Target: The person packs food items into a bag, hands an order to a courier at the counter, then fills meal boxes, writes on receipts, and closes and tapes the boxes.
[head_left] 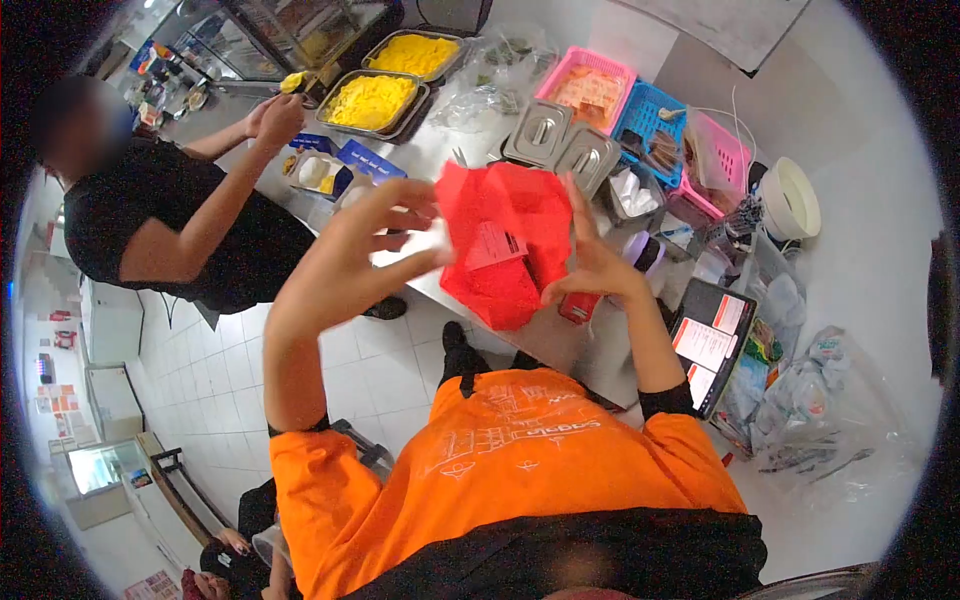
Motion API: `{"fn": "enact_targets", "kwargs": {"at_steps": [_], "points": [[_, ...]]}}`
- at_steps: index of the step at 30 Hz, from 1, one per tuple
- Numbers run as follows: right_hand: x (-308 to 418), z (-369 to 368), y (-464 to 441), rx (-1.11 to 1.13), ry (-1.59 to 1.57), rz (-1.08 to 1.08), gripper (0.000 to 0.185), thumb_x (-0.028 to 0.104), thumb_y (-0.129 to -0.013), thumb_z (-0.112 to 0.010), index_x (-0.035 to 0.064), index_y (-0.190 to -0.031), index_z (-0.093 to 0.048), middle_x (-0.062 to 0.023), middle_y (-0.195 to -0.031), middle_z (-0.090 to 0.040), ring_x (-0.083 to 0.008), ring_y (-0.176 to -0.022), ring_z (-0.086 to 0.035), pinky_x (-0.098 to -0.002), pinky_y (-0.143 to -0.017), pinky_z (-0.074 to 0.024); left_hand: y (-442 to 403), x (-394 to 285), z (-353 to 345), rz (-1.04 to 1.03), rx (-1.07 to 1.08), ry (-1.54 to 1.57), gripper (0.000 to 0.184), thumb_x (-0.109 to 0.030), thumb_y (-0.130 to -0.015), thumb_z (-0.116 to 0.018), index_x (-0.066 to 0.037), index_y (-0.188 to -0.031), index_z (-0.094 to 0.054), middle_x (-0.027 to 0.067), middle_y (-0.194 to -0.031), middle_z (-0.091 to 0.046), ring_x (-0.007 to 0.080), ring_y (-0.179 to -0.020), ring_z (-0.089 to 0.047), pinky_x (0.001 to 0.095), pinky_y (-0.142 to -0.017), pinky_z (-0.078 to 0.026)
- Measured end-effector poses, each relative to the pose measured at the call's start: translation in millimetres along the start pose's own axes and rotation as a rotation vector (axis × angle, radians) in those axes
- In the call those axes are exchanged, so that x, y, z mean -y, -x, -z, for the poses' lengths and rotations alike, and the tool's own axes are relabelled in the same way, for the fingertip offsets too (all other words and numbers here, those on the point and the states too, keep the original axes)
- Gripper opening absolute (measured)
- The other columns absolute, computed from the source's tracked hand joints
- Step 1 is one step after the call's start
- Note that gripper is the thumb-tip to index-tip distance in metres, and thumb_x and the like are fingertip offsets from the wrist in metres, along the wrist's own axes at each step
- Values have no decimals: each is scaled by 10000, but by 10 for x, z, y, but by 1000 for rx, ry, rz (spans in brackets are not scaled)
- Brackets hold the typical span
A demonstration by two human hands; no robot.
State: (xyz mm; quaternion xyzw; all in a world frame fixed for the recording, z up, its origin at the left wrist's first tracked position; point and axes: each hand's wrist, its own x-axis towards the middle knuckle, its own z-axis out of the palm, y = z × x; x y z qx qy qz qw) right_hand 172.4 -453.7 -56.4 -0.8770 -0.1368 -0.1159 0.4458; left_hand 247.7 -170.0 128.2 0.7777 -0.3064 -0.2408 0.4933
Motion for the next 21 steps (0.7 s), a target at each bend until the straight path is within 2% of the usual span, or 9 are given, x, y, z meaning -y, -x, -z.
{"fn": "enact_targets", "kwargs": {"at_steps": [3, 6, 8, 10, 13, 15, 16, 18, 21], "points": [[-273, -99, 26, 19, -323, 5, 1586, 491, -350, -914, 126, -1480, 137, -165, -1545, -73, -290, -1412, -164, -402, -1149, -150, 397, 97, 250, -118, -173, -652, 1005, -275, -635, -862, 0, -1407, -279, 183, -1414, -360, 275, -1308, -383, 425, -1060, -348], [-230, -72, -88, 39, -290, 4, 1498, 401, -453, -916, 122, -1479, 139, -169, -1503, -249, -283, -1369, -283, -384, -1122, -227, 251, 931, 86, -211, -154, -804, 1410, -423, -441, -916, 37, -1458, -54, 288, -1477, -192, 368, -1382, -227, 440, -1125, -202], [-134, -207, -281, 69, -373, -142, 1289, 312, -585, -862, 95, -1490, 30, -186, -1508, -225, -276, -1378, -259, -376, -1120, -235, -155, 1658, -215, -202, -66, -551, 1575, -466, -370, -922, 39, -1445, 114, 295, -1512, -31, 392, -1412, -99, 416, -1143, -136], [-273, -301, -494, 212, -352, -172, 1044, 221, -700, -785, 64, -1477, -105, -185, -1484, -275, -268, -1340, -314, -366, -1092, -280, -439, 1965, -664, -228, -65, -82, 1473, -407, -485, -906, -6, -1458, 124, 261, -1519, -105, 342, -1398, -194, 401, -1118, -223], [-624, -543, -557, 302, -310, -186, 642, 122, -825, -646, 30, -1388, -352, -161, -1376, -453, -253, -1232, -471, -348, -1035, -365, -560, 2219, -1010, 47, -179, 284, 779, -289, -738, -787, -8, -1345, -388, 124, -1318, -478, 237, -1205, -456, 370, -1015, -371], [-475, -590, -429, -14, -448, -322, 411, 109, -878, -568, 35, -1280, -524, -150, -1271, -562, -240, -1188, -522, -336, -1030, -368, -600, 2263, -1058, 190, -209, 430, 490, -237, -845, -700, -10, -1238, -515, 90, -1196, -573, 199, -1094, -535, 352, -936, -436], [-484, -556, -412, -132, -794, -320, 344, 149, -892, -561, 47, -1220, -545, -157, -1266, -562, -250, -1196, -516, -356, -1037, -368, -575, 2320, -1065, 117, -307, 535, 390, -271, -879, -651, -28, -1161, -537, 82, -1138, -580, 190, -1041, -544, 345, -911, -445], [-511, -526, -379, -390, -1489, -287, 242, 228, -920, -546, 70, -1099, -588, -170, -1257, -562, -272, -1214, -504, -397, -1051, -366, -509, 2437, -1042, -26, -505, 731, 284, -339, -946, -554, -63, -1008, -582, 65, -1022, -595, 172, -936, -562, 330, -861, -464], [-586, -547, -428, -375, -1596, -134, 228, 328, -956, -476, 102, -934, -488, -68, -799, -496, -225, -769, -512, -436, -968, -421, -657, 2037, -1070, -131, -676, 1033, 375, -449, -967, -448, -109, -808, -459, 31, -738, -485, 169, -725, -522, 340, -808, -455]]}}
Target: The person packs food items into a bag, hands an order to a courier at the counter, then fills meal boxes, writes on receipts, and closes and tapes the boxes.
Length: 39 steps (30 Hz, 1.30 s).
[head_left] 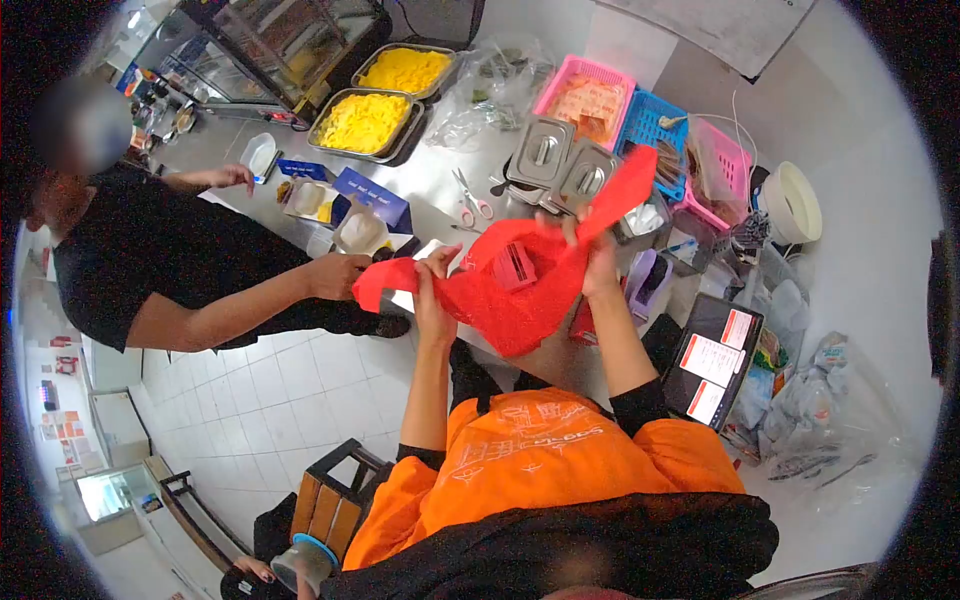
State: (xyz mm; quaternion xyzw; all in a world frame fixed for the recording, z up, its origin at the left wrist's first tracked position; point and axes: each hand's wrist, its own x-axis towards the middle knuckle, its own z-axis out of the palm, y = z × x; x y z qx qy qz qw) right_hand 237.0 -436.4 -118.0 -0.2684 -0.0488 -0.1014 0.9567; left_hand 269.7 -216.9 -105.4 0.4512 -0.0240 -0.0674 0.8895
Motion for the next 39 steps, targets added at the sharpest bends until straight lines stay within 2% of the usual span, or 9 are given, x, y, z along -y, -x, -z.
{"fn": "enact_targets", "kwargs": {"at_steps": [2, 6, 10, 13, 15, 17, 23, 31, 39], "points": [[-78, -42, -11, -118, 21, 20, 287, 399, -970, -439, 115, -941, -465, 13, -560, -239, -147, -489, -306, -383, -786, -452, -27, 50, 46, 58, -12, 13, 399, -460, -982, -399, -133, -756, -374, 4, -619, -415, 138, -602, -442, 321, -631, -424], [-446, -304, 39, -237, -69, 152, 326, 412, -951, -490, 118, -1082, -435, -12, -656, -351, -142, -575, -386, -336, -635, -419, 10, 180, -188, 169, 19, 119, 396, -473, -986, -386, -125, -800, -372, -36, -564, -296, 100, -475, -301, 297, -476, -335], [-703, -370, 107, -125, 876, 348, 353, 208, -882, -594, 80, -1176, -445, -38, -776, -399, -169, -755, -440, -303, -750, -396, -74, 413, -385, 37, -198, -58, 358, -464, -990, -395, -147, -828, -417, -41, -614, -372, 65, -504, -321, 240, -460, -282], [-793, 78, 112, -122, 1316, 424, 298, 161, -859, -606, 57, -1119, -505, -83, -893, -496, -221, -943, -495, -312, -849, -387, -23, 483, -211, 223, -305, -88, 363, -484, -974, -423, -135, -879, -454, -34, -682, -449, 66, -563, -388, 221, -507, -313], [-450, -80, 118, -18, 1319, 468, 144, 140, -884, -534, 59, -1003, -532, -119, -1117, -567, -290, -1152, -491, -358, -960, -369, -55, 583, 252, -68, -47, -269, 491, -446, -951, -486, -40, -1227, -457, 101, -1209, -527, 195, -1079, -550, 325, -901, -450], [-147, -255, 72, 123, 1443, 613, 119, 145, -906, -493, 54, -978, -520, -136, -1192, -570, -311, -1202, -486, -380, -999, -355, 9, 288, -16, -336, 74, -593, 449, -391, -919, -561, -17, -1154, -482, 98, -1128, -536, 188, -998, -531, 350, -885, -431], [-789, 16, 375, -27, 936, 19, 294, 334, -965, -458, 54, -971, -544, -131, -1263, -541, -264, -1244, -445, -389, -1045, -305, 98, 975, 642, -27, 317, -806, 414, -148, -860, -595, 10, -1226, -485, 173, -1206, -534, 274, -1115, -511, 388, -970, -379], [-819, 5, 317, -240, 1056, 200, 349, 355, -990, -413, 55, -1021, -587, -100, -1256, -545, -234, -1155, -499, -369, -1004, -349, 43, 1278, 760, -161, -13, -505, 369, -65, -878, -511, 8, -1238, -473, 183, -1232, -505, 311, -1176, -470, 385, -1021, -341], [-492, -239, 35, -101, 300, -4, 325, 342, -1009, -377, 48, -950, -504, -5, -594, -407, -185, -548, -524, -390, -767, -488, 301, 863, 54, -285, 309, -320, 639, -99, -798, -636, -28, -1353, -327, 154, -1135, -477, 260, -1056, -497, 392, -962, -384]]}}
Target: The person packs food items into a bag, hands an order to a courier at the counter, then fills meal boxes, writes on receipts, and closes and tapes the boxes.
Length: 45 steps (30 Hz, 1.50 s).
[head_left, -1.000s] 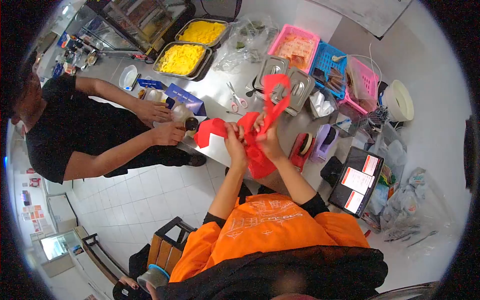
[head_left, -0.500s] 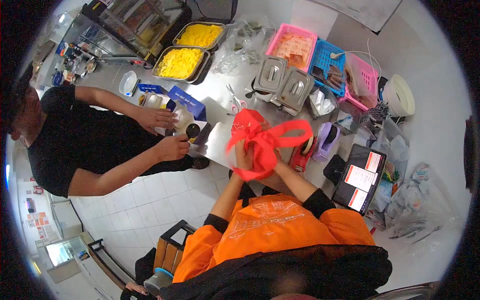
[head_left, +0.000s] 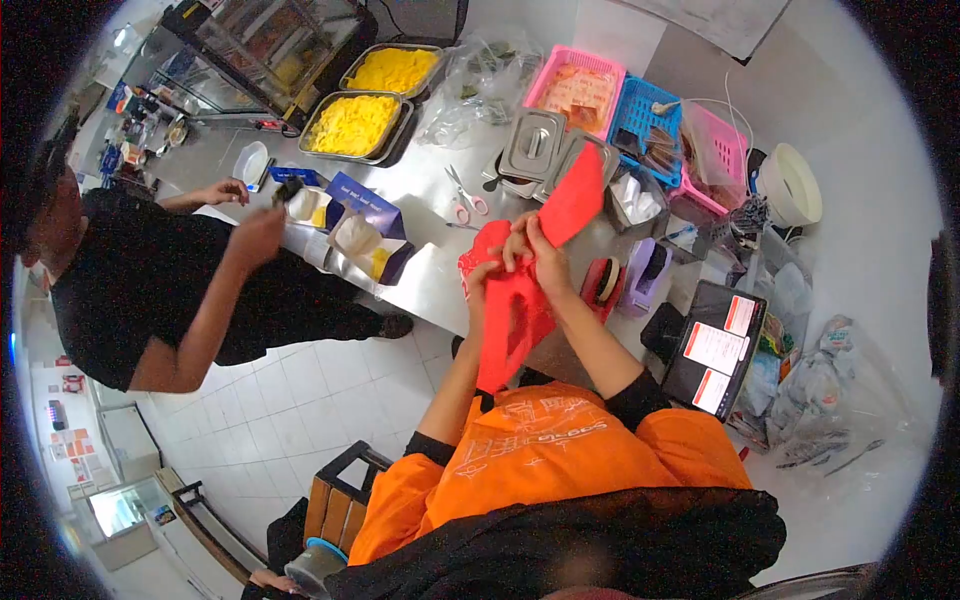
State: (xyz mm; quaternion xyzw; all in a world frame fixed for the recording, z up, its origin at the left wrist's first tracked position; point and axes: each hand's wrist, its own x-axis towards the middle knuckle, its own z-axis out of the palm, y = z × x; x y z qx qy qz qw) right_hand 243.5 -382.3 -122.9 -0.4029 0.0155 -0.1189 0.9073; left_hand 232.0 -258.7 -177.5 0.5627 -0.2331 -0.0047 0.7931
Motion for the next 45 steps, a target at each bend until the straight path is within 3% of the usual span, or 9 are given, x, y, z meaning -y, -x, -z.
{"fn": "enact_targets", "kwargs": {"at_steps": [7, 10, 11, 14, 20, 24, 29, 35, 45], "points": [[242, -246, -46, -133, -181, -189, 287, 373, -1003, -395, 99, -1006, -480, 36, -578, -232, -65, -425, -213, -240, -423, -240, -136, -200, 224, -109, 635, -816, 538, -196, -816, -623, -81, -1324, -485, 68, -877, -527, 230, -778, -473, 341, -703, -390], [364, -145, -58, -134, -98, -269, 302, 391, -994, -415, 100, -1034, -482, 33, -600, -249, -61, -432, -211, -231, -420, -238, -280, -296, 149, -424, 303, -507, 301, -235, -928, -529, -75, -1183, -519, 57, -784, -523, 212, -732, -474, 335, -699, -409], [396, -106, -65, -128, -64, -282, 310, 399, -990, -423, 100, -1046, -483, 32, -608, -257, -60, -435, -211, -228, -419, -238, -261, -361, 51, 60, 60, -98, 186, -260, -1002, -424, -83, -1001, -480, 53, -730, -525, 198, -707, -477, 334, -755, -433], [439, 43, -62, -79, 171, -332, 304, 356, -1000, -411, 82, -1093, -505, 9, -655, -389, -81, -453, -332, -248, -451, -334, -483, -814, -47, 349, -310, 537, 258, -338, -1010, -397, -103, -905, -406, 89, -778, -574, 219, -759, -538, 348, -854, -444], [-160, 400, -39, 387, 1646, -109, 306, 223, -897, -556, 12, -1118, -540, -130, -930, -616, -260, -901, -596, -379, -823, -467, -740, -714, -27, -11, 475, -885, 477, -117, -880, -474, -143, -1354, -431, 253, -900, -639, 386, -868, -633, 467, -772, -496], [369, 68, -3, 528, 1071, -282, 544, 246, -800, -686, -24, -1230, -491, -132, -1157, -582, -218, -1094, -534, -343, -949, -413, -788, -677, 39, 306, 443, -1276, 542, -119, -843, -496, -172, -1375, -410, 197, -789, -652, 385, -676, -645, 475, -606, -513], [-232, 353, 13, -349, 626, -512, 596, 481, -863, -633, 3, -1208, -553, -95, -1148, -607, -168, -1025, -572, -304, -883, -452, -566, -494, -60, -23, 598, -1467, 554, -149, -858, -489, -94, -1396, -369, 173, -867, -637, 332, -674, -656, 438, -571, -514], [165, 130, 67, -257, -82, -455, 447, 393, -957, -509, -10, -1131, -597, -115, -1113, -630, -193, -1024, -596, -317, -904, -457, -504, -718, 9, -1, 498, -904, 486, -169, -855, -609, 27, -1238, -383, 176, -1049, -611, 317, -890, -642, 407, -735, -511], [487, 49, 159, 567, 526, -297, 332, 364, -953, -515, 68, -966, -663, 35, -677, -499, -132, -704, -485, -254, -671, -413, -770, -672, 438, 1032, 627, -68, 329, -128, -853, -634, -96, -1126, -451, -4, -859, -577, 30, -711, -497, 181, -583, -360]]}}
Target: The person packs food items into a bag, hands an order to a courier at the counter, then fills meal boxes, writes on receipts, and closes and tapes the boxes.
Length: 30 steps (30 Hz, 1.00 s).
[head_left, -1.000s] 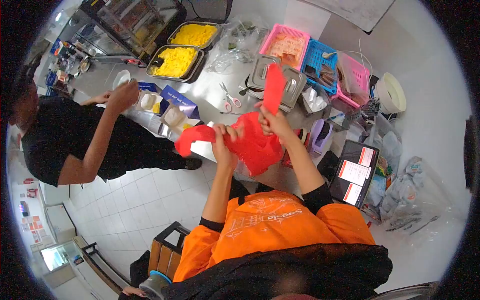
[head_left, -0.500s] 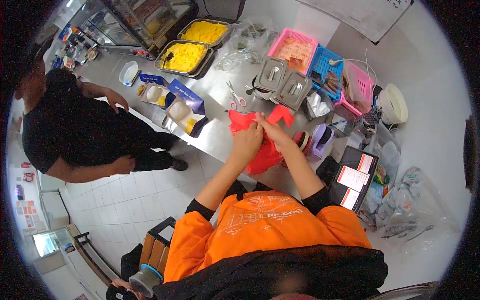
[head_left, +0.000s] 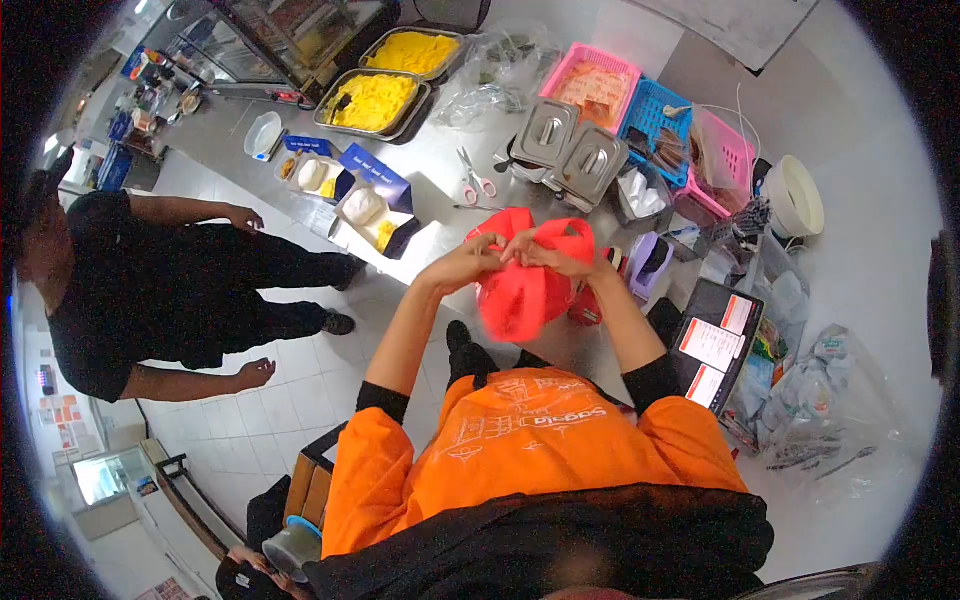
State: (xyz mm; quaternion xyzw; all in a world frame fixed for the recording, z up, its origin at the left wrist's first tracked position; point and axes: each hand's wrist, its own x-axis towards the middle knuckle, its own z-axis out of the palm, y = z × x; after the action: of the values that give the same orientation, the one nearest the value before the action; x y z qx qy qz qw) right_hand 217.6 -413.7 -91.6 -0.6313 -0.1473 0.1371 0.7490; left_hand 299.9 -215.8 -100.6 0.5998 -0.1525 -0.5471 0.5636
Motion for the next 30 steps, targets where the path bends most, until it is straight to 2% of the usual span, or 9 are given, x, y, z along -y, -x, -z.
{"fn": "enact_targets", "kwargs": {"at_steps": [3, 6, 10, 13, 16, 19, 22, 25, 30], "points": [[-104, 192, -94, 69, 876, 521, 191, 241, -909, -550, 98, -945, -672, -22, -807, -557, -189, -782, -518, -287, -716, -438, -192, 171, 252, -62, -13, 174, 377, -173, -833, -676, -104, -1130, -454, 2, -872, -591, 55, -738, -535, 172, -592, -367], [222, 115, 0, 111, 1052, 220, 200, 120, -810, -554, 119, -985, -653, -98, -1117, -568, -307, -1056, -508, -363, -924, -428, -45, 30, 18, -277, -41, 75, 433, -134, -764, -741, -84, -1076, -443, 60, -936, -595, 157, -842, -608, 297, -644, -447], [80, -88, 16, -263, 1156, 374, 192, 50, -781, -571, 92, -953, -644, -74, -1083, -556, -277, -966, -539, -364, -873, -452, -48, -75, -105, -568, -435, -672, 455, -15, -709, -716, -46, -1040, -405, 203, -944, -587, 317, -887, -626, 385, -716, -480], [-95, -130, 16, -328, 1231, 287, 211, 48, -771, -569, 79, -972, -623, -82, -1075, -556, -280, -959, -544, -352, -867, -466, -118, -64, -166, -603, -795, -1013, 459, 27, -679, -678, -33, -1029, -386, 285, -900, -562, 400, -886, -599, 362, -704, -492], [-158, -271, 43, -348, 1261, 252, 220, 53, -764, -568, 66, -979, -612, -88, -1091, -560, -271, -948, -558, -340, -833, -488, -139, -165, -269, -252, -876, -864, 441, 60, -696, -628, -32, -1057, -391, 257, -931, -596, 341, -872, -629, 370, -686, -496], [-88, -314, 100, -428, 1385, 287, 214, 55, -754, -570, 52, -963, -614, -93, -1097, -572, -263, -941, -572, -340, -790, -505, -203, -135, -123, -223, -604, -333, 492, 43, -736, -635, -23, -1157, -388, 219, -1051, -608, 268, -926, -634, 370, -723, -511], [-79, -213, 131, -445, 1439, 383, 215, 62, -742, -575, 49, -951, -625, -90, -1096, -586, -257, -944, -580, -345, -768, -514, 11, -236, -32, -274, -203, 111, 455, -113, -845, -657, -13, -1235, -445, 127, -1105, -618, 205, -940, -623, 354, -792, -514], [-121, -206, 135, -408, 1492, 494, 219, 74, -735, -581, 52, -945, -639, -82, -1123, -596, -249, -943, -583, -347, -766, -516, -70, -238, 199, -127, -26, 397, 541, -219, -856, -684, 1, -1268, -412, 127, -1147, -597, 189, -1008, -610, 342, -867, -499], [-155, -221, 136, -418, 1523, 521, 243, 90, -734, -588, 67, -968, -647, -76, -1155, -599, -237, -949, -583, -335, -772, -518, -181, -236, 341, -171, -5, 54, 348, -286, -874, -669, -9, -1066, -583, 87, -1034, -633, 145, -928, -612, 288, -813, -502]]}}
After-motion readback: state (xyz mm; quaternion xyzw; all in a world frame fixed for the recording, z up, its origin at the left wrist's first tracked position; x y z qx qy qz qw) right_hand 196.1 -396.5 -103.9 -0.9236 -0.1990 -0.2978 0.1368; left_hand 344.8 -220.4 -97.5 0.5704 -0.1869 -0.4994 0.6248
